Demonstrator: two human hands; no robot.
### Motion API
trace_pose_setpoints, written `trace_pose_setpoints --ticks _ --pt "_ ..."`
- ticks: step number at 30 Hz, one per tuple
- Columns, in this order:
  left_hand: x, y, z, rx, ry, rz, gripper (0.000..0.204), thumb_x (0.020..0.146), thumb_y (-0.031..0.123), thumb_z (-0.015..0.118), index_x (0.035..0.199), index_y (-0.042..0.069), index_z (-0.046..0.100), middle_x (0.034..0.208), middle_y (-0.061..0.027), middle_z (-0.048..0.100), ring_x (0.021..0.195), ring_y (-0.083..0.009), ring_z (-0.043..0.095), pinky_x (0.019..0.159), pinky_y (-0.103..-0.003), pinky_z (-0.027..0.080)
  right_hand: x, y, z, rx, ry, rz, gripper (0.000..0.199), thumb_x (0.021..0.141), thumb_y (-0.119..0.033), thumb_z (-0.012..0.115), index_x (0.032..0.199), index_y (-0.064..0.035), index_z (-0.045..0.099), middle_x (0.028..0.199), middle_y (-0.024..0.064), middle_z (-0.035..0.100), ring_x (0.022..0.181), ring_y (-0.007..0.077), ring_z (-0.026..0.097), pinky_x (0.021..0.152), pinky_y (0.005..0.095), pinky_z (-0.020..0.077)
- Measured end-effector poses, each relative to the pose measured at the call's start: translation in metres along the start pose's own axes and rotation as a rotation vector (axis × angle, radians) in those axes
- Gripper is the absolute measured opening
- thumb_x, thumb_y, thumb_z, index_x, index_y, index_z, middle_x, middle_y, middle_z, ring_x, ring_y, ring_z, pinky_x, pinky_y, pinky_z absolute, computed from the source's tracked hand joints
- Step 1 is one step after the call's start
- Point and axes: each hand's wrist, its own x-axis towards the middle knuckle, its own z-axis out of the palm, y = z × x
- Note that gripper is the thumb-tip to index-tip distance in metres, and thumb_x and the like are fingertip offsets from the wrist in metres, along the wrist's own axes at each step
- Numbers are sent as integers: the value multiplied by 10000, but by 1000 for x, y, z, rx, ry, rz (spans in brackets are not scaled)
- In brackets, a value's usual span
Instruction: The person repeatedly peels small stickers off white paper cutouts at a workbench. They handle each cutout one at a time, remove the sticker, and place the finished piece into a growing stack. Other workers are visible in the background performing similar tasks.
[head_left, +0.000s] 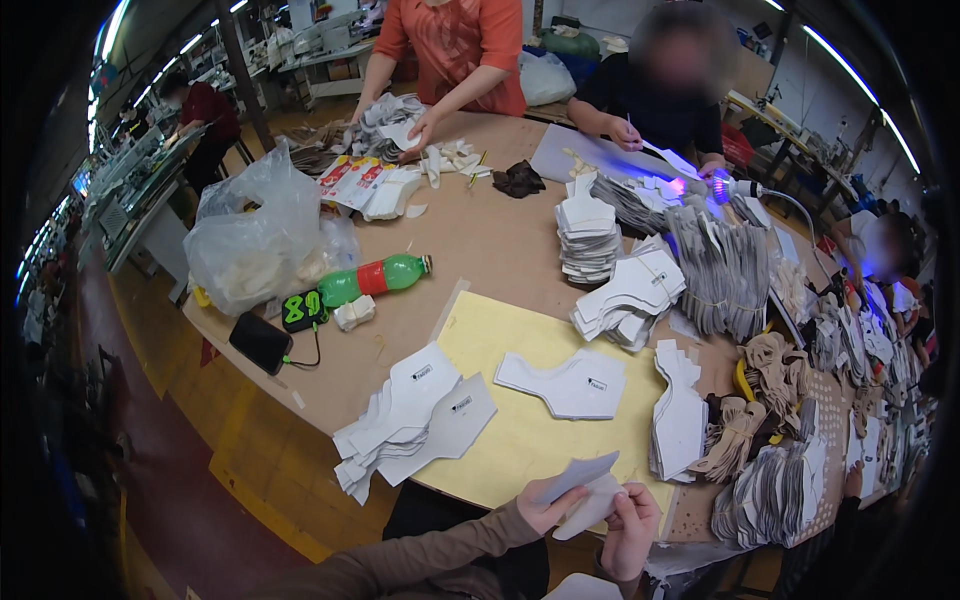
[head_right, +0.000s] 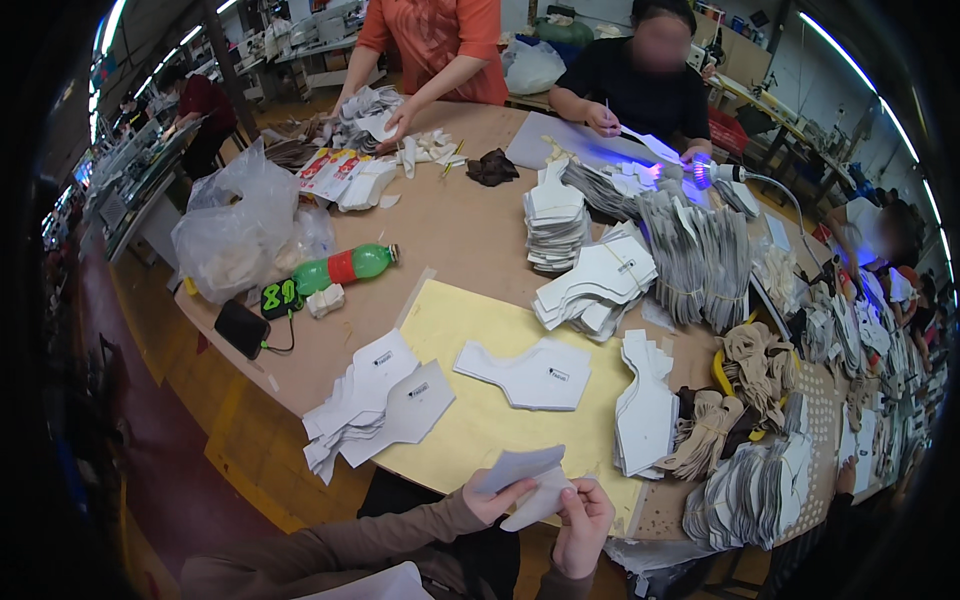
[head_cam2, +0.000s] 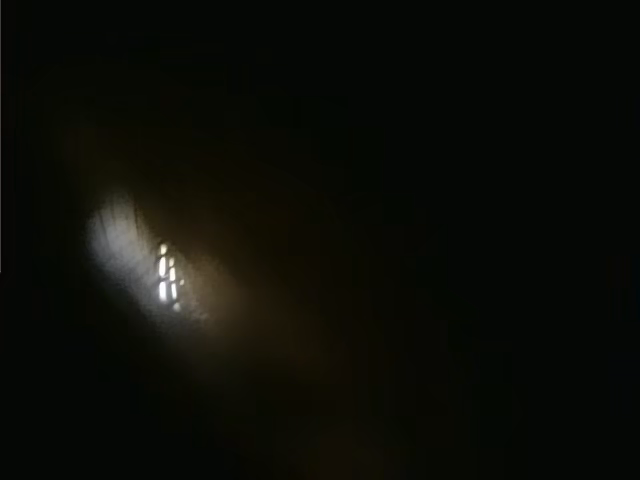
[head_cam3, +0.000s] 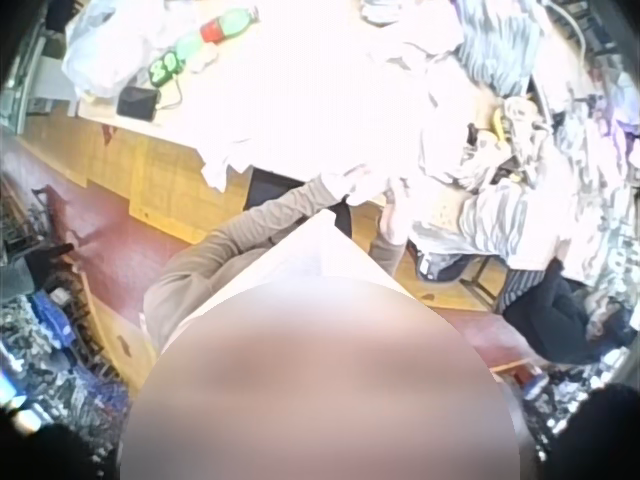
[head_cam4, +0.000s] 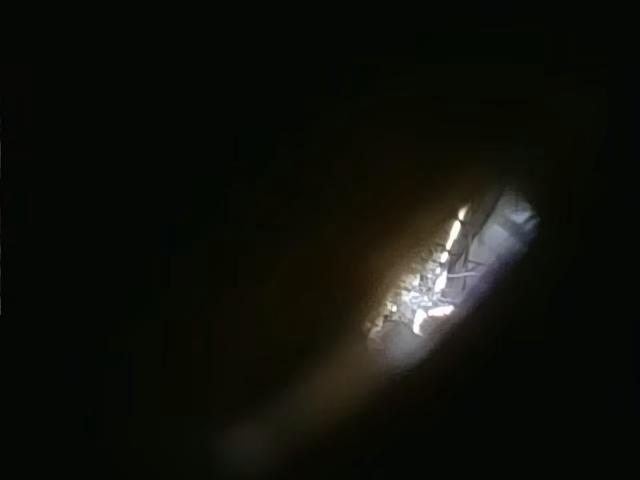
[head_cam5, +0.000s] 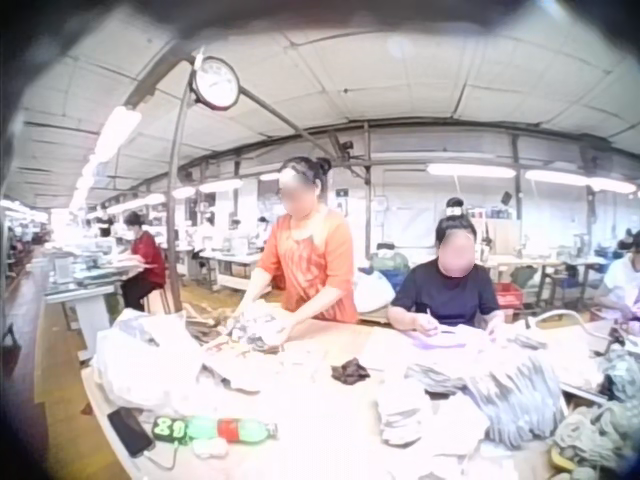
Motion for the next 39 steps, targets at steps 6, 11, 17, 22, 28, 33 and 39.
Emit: trace_pose_setpoints --ticks 6,11,17,22,28,33,39 --pt "9 5 5 112 -50 106 404 1046 58 545 1446 4 515 1299 -151 655 1147 -197 638 973 -304 508 -1 5 6 -109 60 -96 71 928 -8 687 931 50 646 848 64 677 750 96 604 699 235 477" --pt "3 -10 8 75 21 -57 398 1044 77 566 1433 3 525 1307 -147 653 1145 -191 636 962 -301 509 -1 4 9 -13 87 -117 68 924 0 682 912 54 641 845 71 675 761 103 599 732 239 465" --pt "-2 -36 25 -200 149 -152 319 1009 173 663 1260 -19 618 1154 -104 692 1031 -171 652 892 -332 535 4 4 3 22 97 -148 46 936 19 645 903 51 638 851 67 673 758 101 594 733 236 465" --pt "-6 -24 20 -146 381 -317 544 878 149 811 1333 -22 568 1246 -138 653 1138 -214 634 970 -346 514 17 17 -5 -189 52 -62 84 951 -37 678 941 45 662 851 29 667 768 82 595 703 214 459" --pt "-18 29 -41 712 693 207 937 769 154 865 1541 3 354 1516 -207 448 1419 -303 453 1166 -396 365 24 35 -15 -252 61 33 101 971 -61 678 969 40 674 849 7 667 772 61 597 705 200 468" --pt "-16 21 -46 464 -69 29 961 807 191 852 1570 13 296 1554 -203 429 1443 -360 426 1178 -405 361 19 34 -7 -344 1 73 157 1011 -73 632 1048 70 685 911 27 690 821 81 622 739 222 501" --pt "-5 5 -28 161 94 -204 818 888 132 778 1569 40 333 1384 -175 611 1240 -267 619 1048 -330 484 3 27 12 -172 -111 45 247 1039 -98 569 1105 115 675 993 142 730 894 170 710 825 292 582"
